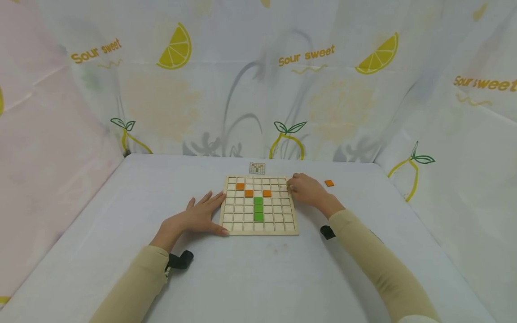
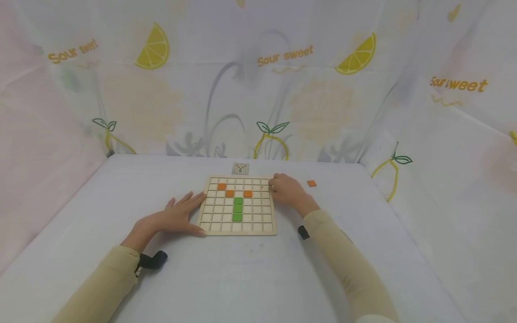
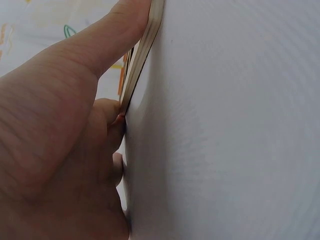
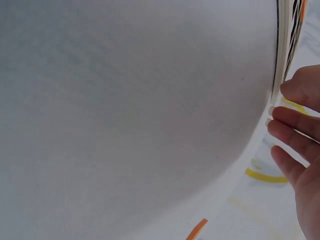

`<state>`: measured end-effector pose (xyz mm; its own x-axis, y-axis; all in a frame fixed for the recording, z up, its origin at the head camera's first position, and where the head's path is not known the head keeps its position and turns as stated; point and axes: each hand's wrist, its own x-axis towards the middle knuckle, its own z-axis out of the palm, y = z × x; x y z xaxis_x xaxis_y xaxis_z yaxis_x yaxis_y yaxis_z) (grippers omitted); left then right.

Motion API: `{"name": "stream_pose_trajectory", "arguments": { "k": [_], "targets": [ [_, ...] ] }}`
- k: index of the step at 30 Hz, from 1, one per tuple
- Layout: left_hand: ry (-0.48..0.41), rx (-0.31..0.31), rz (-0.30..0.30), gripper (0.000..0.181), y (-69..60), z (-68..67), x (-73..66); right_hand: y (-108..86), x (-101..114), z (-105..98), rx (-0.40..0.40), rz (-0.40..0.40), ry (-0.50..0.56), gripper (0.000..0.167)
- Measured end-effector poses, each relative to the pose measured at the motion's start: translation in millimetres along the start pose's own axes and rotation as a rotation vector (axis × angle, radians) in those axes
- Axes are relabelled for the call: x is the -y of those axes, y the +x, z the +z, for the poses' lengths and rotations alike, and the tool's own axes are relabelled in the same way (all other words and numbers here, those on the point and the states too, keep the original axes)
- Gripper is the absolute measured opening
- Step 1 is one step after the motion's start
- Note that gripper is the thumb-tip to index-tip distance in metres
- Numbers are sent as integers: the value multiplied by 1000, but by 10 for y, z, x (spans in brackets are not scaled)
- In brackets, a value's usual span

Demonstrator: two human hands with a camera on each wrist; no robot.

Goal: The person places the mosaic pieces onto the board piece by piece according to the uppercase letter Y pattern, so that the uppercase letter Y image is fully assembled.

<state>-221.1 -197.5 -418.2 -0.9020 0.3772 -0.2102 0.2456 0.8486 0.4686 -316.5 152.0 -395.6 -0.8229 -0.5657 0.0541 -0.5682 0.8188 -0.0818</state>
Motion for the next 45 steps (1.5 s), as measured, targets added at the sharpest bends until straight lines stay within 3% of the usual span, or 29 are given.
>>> {"name": "stream_pose_trajectory", "arguments": {
  "k": [7, 17, 28, 45],
  "targets": [
    [1, 0, 1, 123, 17, 12, 24, -47, -161, 34, 13, 59, 12, 30],
    [8, -7, 8, 121, 3, -8, 10, -173, -344, -82, -8, 132, 91, 33],
    [2, -2, 6, 121, -9, -17, -3, -240, -551, -56, -11, 167, 55, 40],
    [-4, -3, 1, 121, -20, -15, -11, -373, -610, -55, 24, 221, 41, 41]
  ]
}}
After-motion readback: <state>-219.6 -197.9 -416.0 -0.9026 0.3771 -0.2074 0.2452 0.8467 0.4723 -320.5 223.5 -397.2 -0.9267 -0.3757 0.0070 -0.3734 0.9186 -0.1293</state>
